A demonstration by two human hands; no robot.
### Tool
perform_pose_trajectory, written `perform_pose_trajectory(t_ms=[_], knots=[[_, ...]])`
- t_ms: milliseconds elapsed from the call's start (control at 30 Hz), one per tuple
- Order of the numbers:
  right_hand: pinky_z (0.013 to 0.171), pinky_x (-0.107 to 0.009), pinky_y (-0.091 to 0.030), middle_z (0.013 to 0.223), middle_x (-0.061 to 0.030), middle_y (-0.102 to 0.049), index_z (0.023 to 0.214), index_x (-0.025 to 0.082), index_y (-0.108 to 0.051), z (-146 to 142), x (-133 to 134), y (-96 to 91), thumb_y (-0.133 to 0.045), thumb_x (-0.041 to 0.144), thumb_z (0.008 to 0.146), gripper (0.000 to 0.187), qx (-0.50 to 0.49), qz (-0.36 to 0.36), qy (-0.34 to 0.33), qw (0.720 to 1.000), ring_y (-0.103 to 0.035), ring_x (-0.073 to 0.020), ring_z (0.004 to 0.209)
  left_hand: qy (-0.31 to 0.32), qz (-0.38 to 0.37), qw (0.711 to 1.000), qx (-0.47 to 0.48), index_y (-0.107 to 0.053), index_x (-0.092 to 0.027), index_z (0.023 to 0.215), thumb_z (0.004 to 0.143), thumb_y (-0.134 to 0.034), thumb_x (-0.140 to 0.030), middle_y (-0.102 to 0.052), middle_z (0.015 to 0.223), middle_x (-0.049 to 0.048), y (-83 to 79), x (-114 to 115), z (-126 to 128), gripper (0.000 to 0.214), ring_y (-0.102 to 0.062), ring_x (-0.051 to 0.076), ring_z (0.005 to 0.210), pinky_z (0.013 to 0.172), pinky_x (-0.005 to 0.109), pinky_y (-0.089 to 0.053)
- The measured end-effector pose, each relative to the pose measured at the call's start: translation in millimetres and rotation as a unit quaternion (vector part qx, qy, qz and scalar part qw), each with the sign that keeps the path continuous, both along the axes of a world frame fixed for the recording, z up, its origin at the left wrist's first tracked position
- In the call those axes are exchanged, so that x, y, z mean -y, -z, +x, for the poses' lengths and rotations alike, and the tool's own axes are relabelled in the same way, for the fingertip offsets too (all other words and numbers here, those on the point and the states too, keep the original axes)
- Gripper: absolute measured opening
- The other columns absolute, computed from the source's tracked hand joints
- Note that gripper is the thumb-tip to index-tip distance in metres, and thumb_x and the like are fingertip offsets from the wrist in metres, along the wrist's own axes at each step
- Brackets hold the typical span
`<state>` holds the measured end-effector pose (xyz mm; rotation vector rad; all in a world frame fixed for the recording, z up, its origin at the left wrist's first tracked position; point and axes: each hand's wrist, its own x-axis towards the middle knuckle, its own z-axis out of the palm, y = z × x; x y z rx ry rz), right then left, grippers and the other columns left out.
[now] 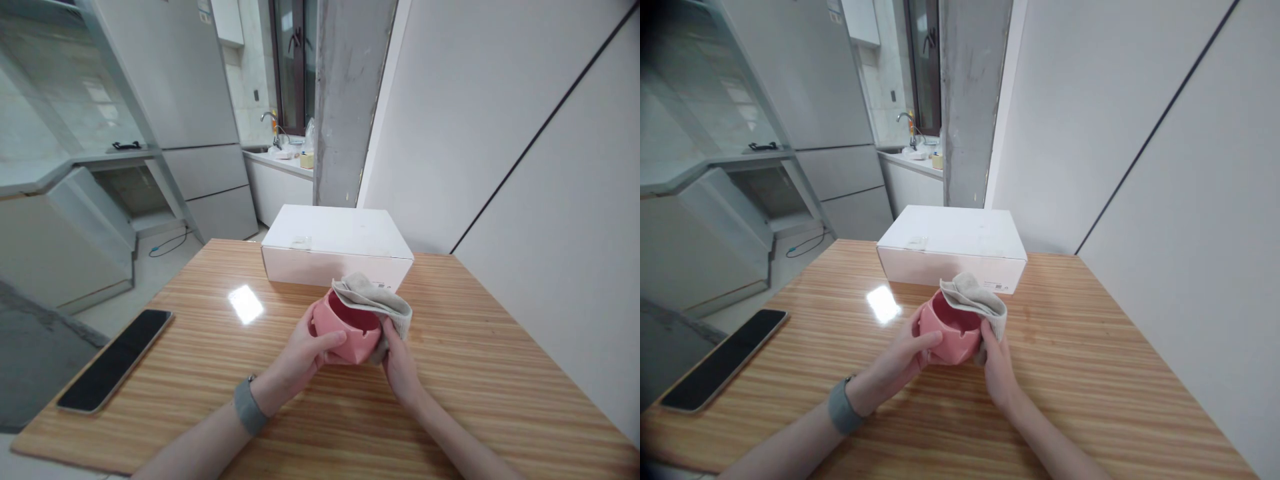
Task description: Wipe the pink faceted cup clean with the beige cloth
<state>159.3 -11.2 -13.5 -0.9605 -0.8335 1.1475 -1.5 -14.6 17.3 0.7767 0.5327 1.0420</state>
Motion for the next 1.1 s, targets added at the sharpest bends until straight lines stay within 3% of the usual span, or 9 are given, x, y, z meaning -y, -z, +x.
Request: perform_pose_trajectory(t_ms=[133, 200, 300, 500, 633, 833, 967, 1100], knots=[[0.116, -0.042, -0.031, 0.123, -0.0015, -0.07, 0.111, 0.03, -0.071, -2, 4, 4.0, -0.069, 0.056, 0.078, 0.042, 0.02, 0.003, -0.004, 1.0, -0.058, -0.0249, 0.123, -0.057, 0.027, 0.998, -0.003, -0.046, -0.028, 0.14, 0.069, -0.081, -0.015, -0.049, 0.144, 0.0104, -2.7, 4, 3, 0.08, -0.048, 0.03, 0.13, 0.101, 0.039, -0.047], [0.116, -0.041, -0.031, 0.122, -0.001, -0.071, 0.11, 0.03, -0.071, -1, 2, 5.4, -0.068, 0.055, 0.08, 0.04, 0.016, 0.013, 0.016, 1.0, -0.057, -0.0239, 0.125, -0.007, 0.0, 1.0, 0.028, -0.047, -0.028, 0.139, 0.079, -0.074, -0.03, -0.049, 0.145, 0.0108, -3.0, 1, 1, 0.067, -0.049, 0.032, 0.129, 0.098, 0.044, -0.05], [0.115, -0.041, -0.034, 0.123, -0.0003, -0.07, 0.111, 0.03, -0.07, 3, -3, 6.9, -0.064, 0.058, 0.081, 0.041, -0.021, 0.007, 0.024, 0.999, -0.054, -0.0231, 0.128, 0.074, -0.063, 0.993, 0.065, -0.049, -0.024, 0.138, 0.091, -0.052, -0.053, -0.053, 0.139, 0.0142, -2.4, -3, -3, 0.055, -0.056, 0.032, 0.12, 0.089, 0.047, -0.054], [0.113, -0.042, -0.038, 0.124, 0.0016, -0.069, 0.113, 0.031, -0.069, 6, -6, 3.3, -0.064, 0.061, 0.079, 0.046, -0.063, -0.017, 0.028, 0.997, -0.055, -0.0229, 0.128, 0.059, -0.066, 0.993, 0.075, -0.04, -0.036, 0.143, 0.092, -0.055, -0.044, -0.048, 0.145, 0.0088, 3.1, -6, -7, 0.053, -0.06, 0.028, 0.113, 0.087, 0.048, -0.054], [0.116, -0.042, -0.035, 0.125, 0.0006, -0.069, 0.112, 0.03, -0.069, 5, -2, 1.2, -0.064, 0.062, 0.078, 0.048, -0.059, -0.007, 0.015, 0.998, -0.052, -0.0239, 0.131, 0.101, -0.04, 0.99, 0.095, -0.045, -0.027, 0.142, 0.09, -0.056, -0.047, -0.053, 0.14, 0.0132, 8.5, -7, -7, 0.057, -0.055, 0.031, 0.122, 0.096, 0.047, -0.05], [0.118, -0.044, -0.028, 0.125, 0.001, -0.069, 0.112, 0.03, -0.07, 5, -1, 1.3, -0.065, 0.062, 0.077, 0.048, -0.047, -0.017, -0.011, 0.999, -0.051, -0.0255, 0.132, 0.165, -0.029, 0.983, 0.078, -0.045, -0.021, 0.142, 0.09, -0.052, -0.054, -0.053, 0.139, 0.0182, 13.2, -9, -8, 0.062, -0.058, 0.035, 0.119, 0.084, 0.045, -0.056], [0.119, -0.042, -0.026, 0.123, 0.0016, -0.07, 0.109, 0.03, -0.071, 2, -1, -5.7, -0.065, 0.063, 0.077, 0.046, -0.048, -0.017, -0.032, 0.998, -0.053, -0.0243, 0.13, 0.124, -0.041, 0.989, 0.072, -0.044, -0.022, 0.142, 0.091, -0.054, -0.048, -0.054, 0.138, 0.0174, 13.1, -9, -7, 0.059, -0.057, 0.034, 0.119, 0.081, 0.043, -0.057], [0.12, -0.043, -0.024, 0.123, 0.001, -0.07, 0.11, 0.03, -0.071, -1, 1, -5.5, -0.063, 0.059, 0.082, 0.041, -0.042, -0.004, -0.036, 0.998, -0.051, -0.0228, 0.131, 0.07, -0.05, 0.994, 0.063, -0.04, -0.027, 0.142, 0.088, -0.06, -0.039, -0.051, 0.141, 0.0158, 9.4, -8, -5, 0.059, -0.058, 0.035, 0.117, 0.08, 0.049, -0.057]])
